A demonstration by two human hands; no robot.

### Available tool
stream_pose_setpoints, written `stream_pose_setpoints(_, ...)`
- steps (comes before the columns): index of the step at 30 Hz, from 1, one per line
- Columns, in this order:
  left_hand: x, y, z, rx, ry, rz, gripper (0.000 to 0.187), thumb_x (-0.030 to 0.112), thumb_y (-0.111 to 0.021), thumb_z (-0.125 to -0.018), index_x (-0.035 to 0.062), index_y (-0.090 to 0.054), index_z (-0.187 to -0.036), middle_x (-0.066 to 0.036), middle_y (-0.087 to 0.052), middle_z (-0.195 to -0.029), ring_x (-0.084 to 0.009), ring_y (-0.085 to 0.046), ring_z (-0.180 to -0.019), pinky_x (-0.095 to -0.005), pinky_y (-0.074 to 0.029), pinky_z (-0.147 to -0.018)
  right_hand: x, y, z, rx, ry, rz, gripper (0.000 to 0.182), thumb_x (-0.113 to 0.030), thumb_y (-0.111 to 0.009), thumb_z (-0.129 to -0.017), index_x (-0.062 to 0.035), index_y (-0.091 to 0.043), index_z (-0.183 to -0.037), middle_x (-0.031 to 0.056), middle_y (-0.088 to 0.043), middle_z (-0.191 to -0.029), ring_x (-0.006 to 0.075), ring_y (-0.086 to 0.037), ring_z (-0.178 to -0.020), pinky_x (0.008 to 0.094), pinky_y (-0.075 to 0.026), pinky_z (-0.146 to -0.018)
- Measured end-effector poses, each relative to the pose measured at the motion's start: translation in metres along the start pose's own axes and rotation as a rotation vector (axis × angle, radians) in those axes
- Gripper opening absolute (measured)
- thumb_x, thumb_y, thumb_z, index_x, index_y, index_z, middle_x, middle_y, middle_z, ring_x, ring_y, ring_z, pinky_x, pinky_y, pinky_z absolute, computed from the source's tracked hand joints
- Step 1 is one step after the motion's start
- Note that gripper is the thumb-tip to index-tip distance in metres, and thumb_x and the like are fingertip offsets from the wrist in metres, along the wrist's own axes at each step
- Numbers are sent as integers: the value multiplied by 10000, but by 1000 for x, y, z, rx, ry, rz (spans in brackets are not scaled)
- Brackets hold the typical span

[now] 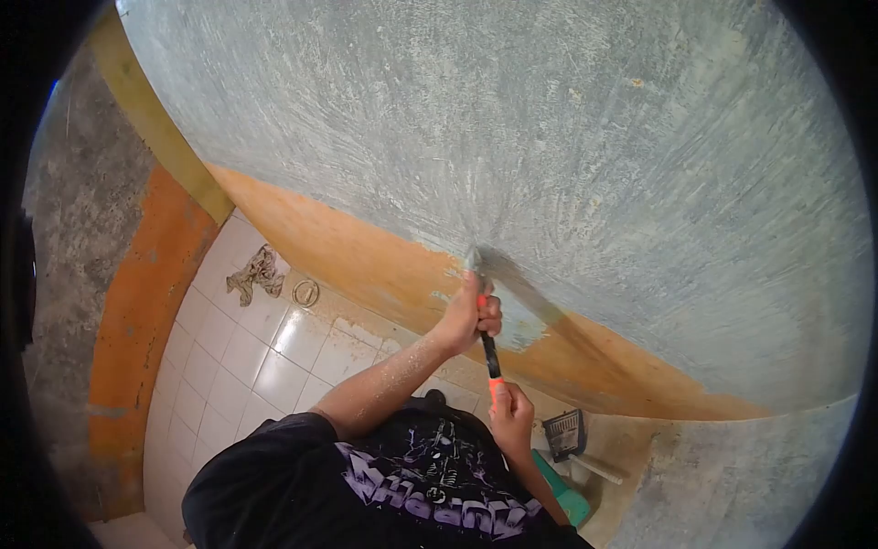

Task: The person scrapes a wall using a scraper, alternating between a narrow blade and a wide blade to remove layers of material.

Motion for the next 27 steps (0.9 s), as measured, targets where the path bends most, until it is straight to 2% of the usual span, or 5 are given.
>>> stream_pose_setpoints(4,23,15,4,-20,-34,-77,582,730,-330,-932,149,-359,-904,24,-292,-616,-112,-309,-514,-325,-366,-551,7,-15,-6,-14,9,-29,297,-277,-557,-1015,10,-617,-969,-33,-480,-668,46,-432,-538,223,-347,-479)
stream_pose_setpoints(7,12,7,4,-53,14,-79,582,727,-316,-937,148,-357,-903,18,-302,-621,-119,-319,-520,-327,-379,-557,23,-4,-2,63,90,-35,302,-312,-536,-1020,-21,-600,-972,-27,-456,-578,59,-418,-430,237,-318,-386)
stream_pose_setpoints(14,30,13,7,-77,-48,-115,554,677,-293,-979,136,-346,-874,2,-315,-619,-133,-351,-520,-321,-411,-556,14,-23,-5,34,70,-64,290,-304,-541,-1019,-26,-589,-956,-28,-461,-575,57,-408,-421,224,-312,-392)
stream_pose_setpoints(21,20,4,7,-171,33,-176,556,690,-291,-969,141,-363,-917,8,-325,-641,-131,-352,-540,-319,-403,-580,25,-23,-1,47,30,-85,289,-298,-529,-1024,-28,-589,-941,-23,-460,-573,60,-417,-417,222,-318,-395)
stream_pose_setpoints(27,14,1,6,-97,25,-130,570,707,-304,-954,141,-352,-906,8,-303,-632,-125,-328,-534,-320,-390,-568,17,-9,6,86,3,-68,300,-302,-553,-1013,-19,-618,-937,-32,-478,-613,46,-427,-481,223,-330,-436)
Point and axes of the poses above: each hand's wrist, its own z-axis away from the middle knuckle, its own y-axis out of the back of the hand, x = y × z, the point moved 7 cm from there along -z, towards the middle knuckle
